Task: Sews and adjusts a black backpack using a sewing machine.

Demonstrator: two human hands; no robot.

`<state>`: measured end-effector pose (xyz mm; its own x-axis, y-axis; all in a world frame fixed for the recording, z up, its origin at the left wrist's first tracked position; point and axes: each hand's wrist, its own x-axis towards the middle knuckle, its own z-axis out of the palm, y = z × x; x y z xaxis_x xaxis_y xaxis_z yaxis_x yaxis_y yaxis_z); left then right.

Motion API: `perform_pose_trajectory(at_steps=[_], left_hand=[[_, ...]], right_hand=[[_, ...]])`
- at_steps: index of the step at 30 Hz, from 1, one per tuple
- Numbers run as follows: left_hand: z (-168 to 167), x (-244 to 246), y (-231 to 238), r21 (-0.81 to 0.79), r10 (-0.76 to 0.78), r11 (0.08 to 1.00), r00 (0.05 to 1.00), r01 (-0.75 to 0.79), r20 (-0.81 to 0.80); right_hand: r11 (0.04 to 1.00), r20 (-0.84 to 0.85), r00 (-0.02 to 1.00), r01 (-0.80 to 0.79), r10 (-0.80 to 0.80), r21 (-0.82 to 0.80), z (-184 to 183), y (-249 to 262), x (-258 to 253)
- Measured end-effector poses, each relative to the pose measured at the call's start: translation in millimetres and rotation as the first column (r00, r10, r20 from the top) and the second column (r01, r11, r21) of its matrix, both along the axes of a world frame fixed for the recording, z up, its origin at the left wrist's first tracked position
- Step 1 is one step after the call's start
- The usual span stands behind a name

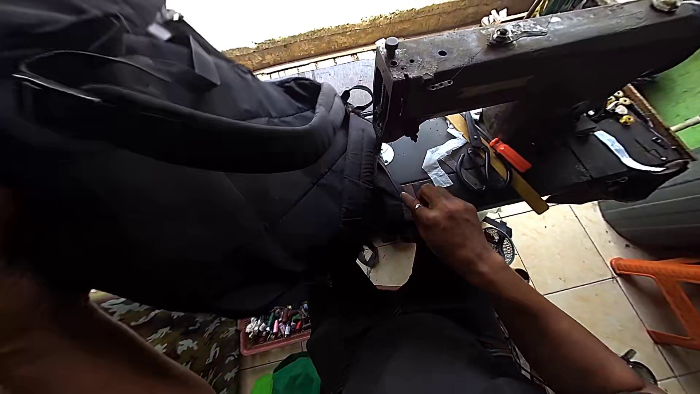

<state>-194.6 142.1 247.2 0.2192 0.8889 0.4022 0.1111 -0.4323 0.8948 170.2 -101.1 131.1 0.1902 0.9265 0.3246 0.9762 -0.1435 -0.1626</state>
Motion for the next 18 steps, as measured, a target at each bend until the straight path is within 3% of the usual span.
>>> perform_pose_trajectory(at_steps=[2, 5, 8, 10, 12, 14, 15, 16, 17, 18], left_hand=[[-15.6, -3.3, 7.1, -0.054, 0.248, 0.964, 0.954, -0.26, -0.166], [-60.6, -14.2, 17.0, -0.111, 0.339, 0.873, 0.755, -0.474, -0.561], [-97.3, -24.6, 9.1, -0.012, 0.304, 0.852, 0.515, -0.523, -0.802], [-86.1, 0.9, -16.9, 0.172, 0.423, 0.856, 0.47, -0.487, -0.774], [-65.3, 60.6, -52.8, 0.338, 0.4, 0.915, 0.605, -0.222, -0.688], [-65.8, 129.1, -84.0, 0.383, 0.126, 0.901, 0.722, 0.205, -0.681], [-72.6, 161.6, -95.6, 0.315, -0.053, 0.856, 0.675, 0.411, -0.736], [-83.1, 189.4, -103.5, 0.198, -0.187, 0.8, 0.548, 0.567, -0.815], [-98.1, 211.3, -107.1, 0.123, -0.237, 0.743, 0.431, 0.658, -0.87], [-115.1, 226.7, -106.6, 0.134, -0.208, 0.698, 0.378, 0.703, -0.902]], right_hand=[[0.995, -0.072, 0.997, 0.0, -0.008, -0.103, -4.0, 1.3, -13.0], [0.981, -0.127, 0.991, 0.021, -0.046, -0.193, -20.3, 5.1, -31.7], [0.975, -0.104, 0.992, 0.043, -0.067, -0.218, -17.9, 8.6, -36.8], [0.968, -0.117, 0.991, 0.032, -0.063, -0.25, -11.0, 10.2, -37.9], [0.982, -0.105, 0.994, 0.02, -0.041, -0.189, -7.9, 10.4, -39.5], [0.991, -0.099, 0.995, 0.018, -0.032, -0.131, -3.5, 9.8, -39.9], [0.995, -0.098, 0.995, 0.021, -0.03, -0.096, -1.3, 10.3, -39.4], [0.998, -0.095, 0.995, 0.024, -0.03, -0.062, 0.7, 11.2, -38.3], [0.999, -0.095, 0.995, 0.028, -0.031, -0.033, 2.9, 11.7, -36.5], [0.999, -0.093, 0.995, 0.03, -0.031, -0.016, 5.4, 11.7, -34.0]])
